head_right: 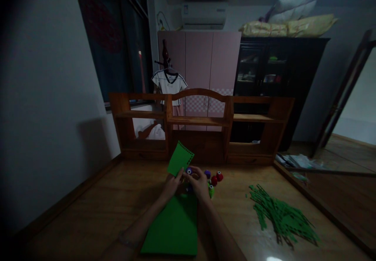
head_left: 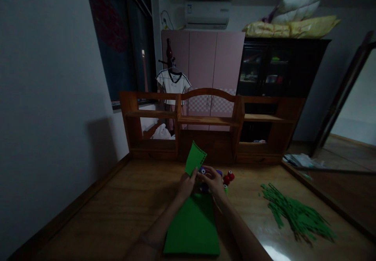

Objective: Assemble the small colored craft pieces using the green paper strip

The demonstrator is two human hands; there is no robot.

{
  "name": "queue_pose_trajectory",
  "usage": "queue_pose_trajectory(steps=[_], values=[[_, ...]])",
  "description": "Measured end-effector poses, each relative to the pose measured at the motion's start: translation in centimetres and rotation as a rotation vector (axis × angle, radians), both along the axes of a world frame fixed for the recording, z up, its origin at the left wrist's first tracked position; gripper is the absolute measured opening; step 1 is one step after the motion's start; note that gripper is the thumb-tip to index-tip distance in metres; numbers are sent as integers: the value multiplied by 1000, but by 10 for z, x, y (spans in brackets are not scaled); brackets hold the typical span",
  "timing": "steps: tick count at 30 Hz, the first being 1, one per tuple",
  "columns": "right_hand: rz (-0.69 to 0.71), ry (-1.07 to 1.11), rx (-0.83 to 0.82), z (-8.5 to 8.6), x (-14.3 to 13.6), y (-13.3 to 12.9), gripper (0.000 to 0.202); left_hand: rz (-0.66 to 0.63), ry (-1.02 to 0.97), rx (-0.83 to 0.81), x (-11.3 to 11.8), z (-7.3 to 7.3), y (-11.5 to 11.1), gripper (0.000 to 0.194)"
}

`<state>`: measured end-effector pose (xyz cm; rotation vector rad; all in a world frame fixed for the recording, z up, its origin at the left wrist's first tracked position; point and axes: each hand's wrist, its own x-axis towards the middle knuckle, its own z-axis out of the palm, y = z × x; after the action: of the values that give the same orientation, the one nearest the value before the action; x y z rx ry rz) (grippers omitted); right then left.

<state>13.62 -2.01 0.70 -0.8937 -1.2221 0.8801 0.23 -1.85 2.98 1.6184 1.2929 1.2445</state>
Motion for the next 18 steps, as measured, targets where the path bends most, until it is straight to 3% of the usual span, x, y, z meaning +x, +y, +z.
queue_pose_trajectory(steps=[7, 12, 18], values=[[-16, 62, -65, 5, -2, -2, 45, -53, -104, 14, 2, -7, 4, 48], [18, 136, -166, 8, 2, -2, 43, -190, -205, 28, 2, -15, 8, 44], [31, 147, -152, 10, 8, -4, 40, -222, -182, -16, -4, -13, 3, 40]])
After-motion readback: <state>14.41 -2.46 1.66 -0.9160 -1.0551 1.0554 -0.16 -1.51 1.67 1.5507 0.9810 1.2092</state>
